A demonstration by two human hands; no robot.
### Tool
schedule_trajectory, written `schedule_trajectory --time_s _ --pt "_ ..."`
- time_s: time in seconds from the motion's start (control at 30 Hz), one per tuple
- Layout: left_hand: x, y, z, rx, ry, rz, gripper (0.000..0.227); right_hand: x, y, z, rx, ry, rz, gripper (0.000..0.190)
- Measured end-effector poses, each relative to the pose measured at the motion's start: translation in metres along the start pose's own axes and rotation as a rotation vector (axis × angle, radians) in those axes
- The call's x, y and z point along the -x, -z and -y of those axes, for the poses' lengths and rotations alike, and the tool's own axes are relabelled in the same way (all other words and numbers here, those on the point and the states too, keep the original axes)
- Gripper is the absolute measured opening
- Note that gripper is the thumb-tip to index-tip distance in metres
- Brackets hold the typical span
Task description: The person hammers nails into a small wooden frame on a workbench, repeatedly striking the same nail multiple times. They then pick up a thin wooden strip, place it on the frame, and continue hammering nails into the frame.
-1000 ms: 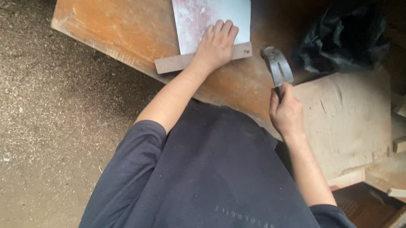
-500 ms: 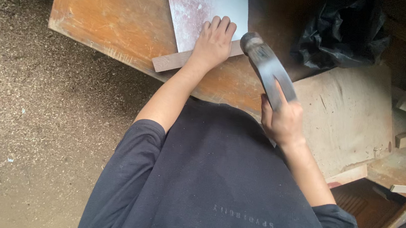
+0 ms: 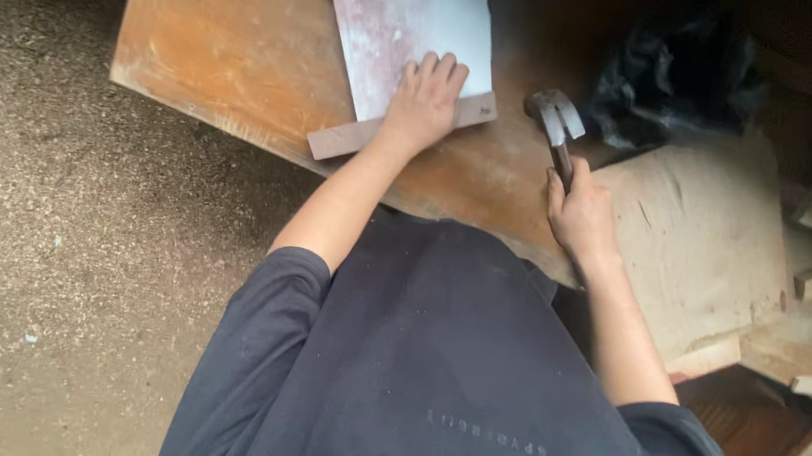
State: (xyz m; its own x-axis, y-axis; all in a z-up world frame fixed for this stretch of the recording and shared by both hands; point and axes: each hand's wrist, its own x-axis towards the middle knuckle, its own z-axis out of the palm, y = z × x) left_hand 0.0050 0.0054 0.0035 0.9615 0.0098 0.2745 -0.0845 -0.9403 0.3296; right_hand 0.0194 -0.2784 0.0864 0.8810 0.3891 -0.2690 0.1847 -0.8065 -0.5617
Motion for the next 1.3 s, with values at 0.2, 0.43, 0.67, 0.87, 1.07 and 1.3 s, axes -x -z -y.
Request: schedule_trajectory --time_s 0.2,0.43,0.67,0.87,1.07,1.3 --pt "0.009 0.006 -0.001 0.170 -0.023 0.071 0.019 0.013 -0.031 -0.025 -0.115 -0.077 -0.063 0.027" --pt "0.005 0.034 -0.005 0.309 -0.117 0.232 0.065 0.020 -0.053 -0.037 -0.135 -0.175 -0.024 0.033" --pt "0.004 0.028 -0.006 0.216 -0.062 0.272 0.062 0.021 -0.059 -0.036 -0.193 -0.248 0.028 0.035" --pt "0.005 0.027 -0.006 0.194 -0.083 0.271 0.062 0.020 -0.056 -0.036 -0.201 -0.245 0.053 0.035" --pt "0.002 0.030 -0.004 0.197 -0.096 0.281 0.062 0.020 -0.054 -0.034 -0.169 -0.221 0.049 0.035" --pt "0.005 0.028 -0.010 0.145 -0.095 0.258 0.064 0.020 -0.053 -0.033 -0.177 -0.227 0.045 0.036"
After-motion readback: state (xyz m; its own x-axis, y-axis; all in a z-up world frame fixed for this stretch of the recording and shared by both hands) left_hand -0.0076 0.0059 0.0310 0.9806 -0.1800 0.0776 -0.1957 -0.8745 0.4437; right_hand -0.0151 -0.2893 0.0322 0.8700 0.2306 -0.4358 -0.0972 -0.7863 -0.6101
